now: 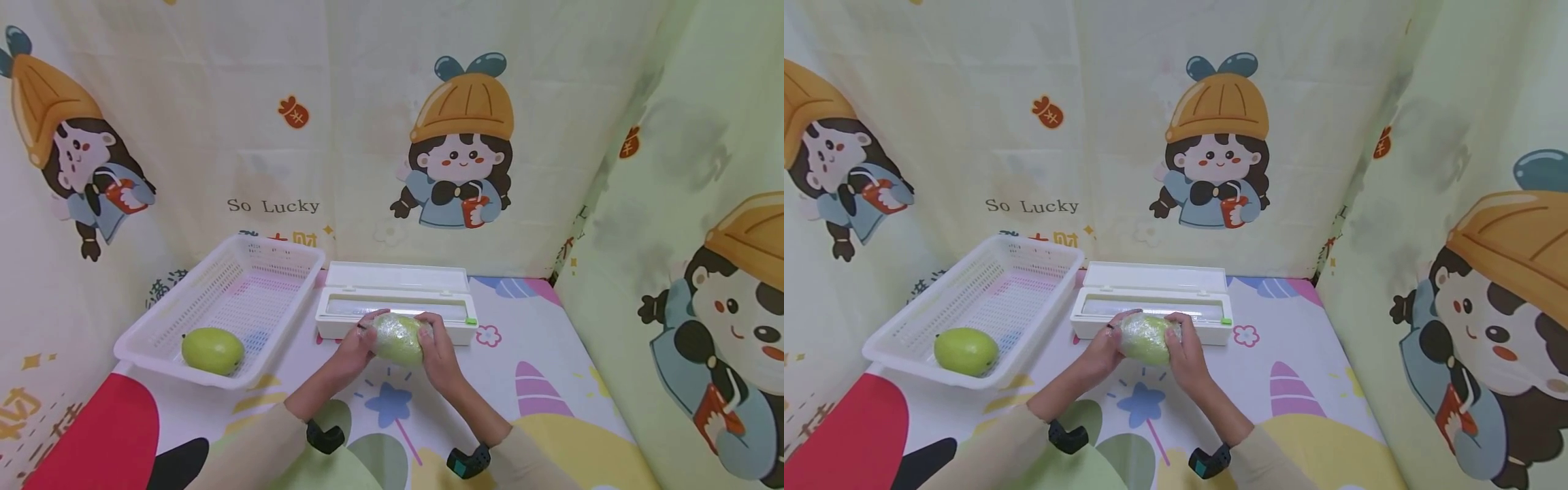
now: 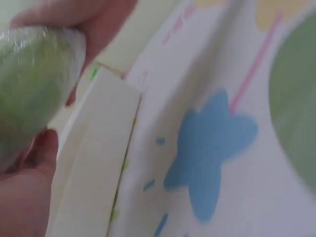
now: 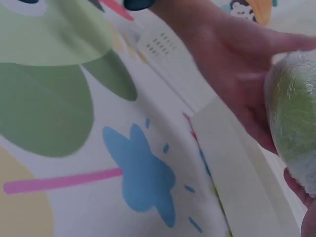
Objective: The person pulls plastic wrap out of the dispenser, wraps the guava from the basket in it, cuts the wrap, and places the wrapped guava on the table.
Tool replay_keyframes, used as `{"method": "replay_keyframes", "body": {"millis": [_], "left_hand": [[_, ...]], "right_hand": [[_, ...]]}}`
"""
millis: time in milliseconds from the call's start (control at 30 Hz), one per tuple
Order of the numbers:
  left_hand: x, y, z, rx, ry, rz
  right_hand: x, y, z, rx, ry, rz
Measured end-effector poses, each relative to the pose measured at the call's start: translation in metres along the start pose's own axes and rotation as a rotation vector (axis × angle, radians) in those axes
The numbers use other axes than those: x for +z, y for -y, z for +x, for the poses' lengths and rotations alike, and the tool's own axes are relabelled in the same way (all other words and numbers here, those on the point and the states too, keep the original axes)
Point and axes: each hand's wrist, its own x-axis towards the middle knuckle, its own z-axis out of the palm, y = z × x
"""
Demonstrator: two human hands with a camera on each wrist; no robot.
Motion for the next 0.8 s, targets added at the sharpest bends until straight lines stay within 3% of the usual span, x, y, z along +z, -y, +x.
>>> {"method": "replay_keyframes", "body": {"millis": [100,167,267,367,500,600,700,800], "left_hand": [[0.007,-0.002,0.005,0.020,-0.093,-0.167],[0.011,-0.004,0.008,0.029,-0.170,-0.246],[0.014,-0.007,0.011,0.016,-0.276,-0.270],[0.015,-0.010,0.011,0.024,-0.324,-0.227],[0.013,-0.014,0.009,0.127,-0.264,-0.083],[0.011,-0.018,0.009,0.249,-0.183,0.071],[0.011,-0.024,0.009,0.330,-0.116,0.207],[0.016,-0.031,0.008,0.346,-0.061,0.295]], "right_hand": [[0.008,-0.001,-0.001,-0.018,0.033,0.040],[0.013,-0.008,0.001,0.024,0.042,0.097],[0.019,-0.019,0.005,0.155,0.033,0.229],[0.023,-0.020,0.009,0.323,0.015,0.437],[0.025,-0.018,0.012,0.533,0.048,0.730],[0.022,-0.020,0.010,0.656,0.196,0.878],[0.017,-0.022,0.008,0.737,0.357,0.969],[0.013,-0.023,0.010,0.751,0.444,1.004]]}}
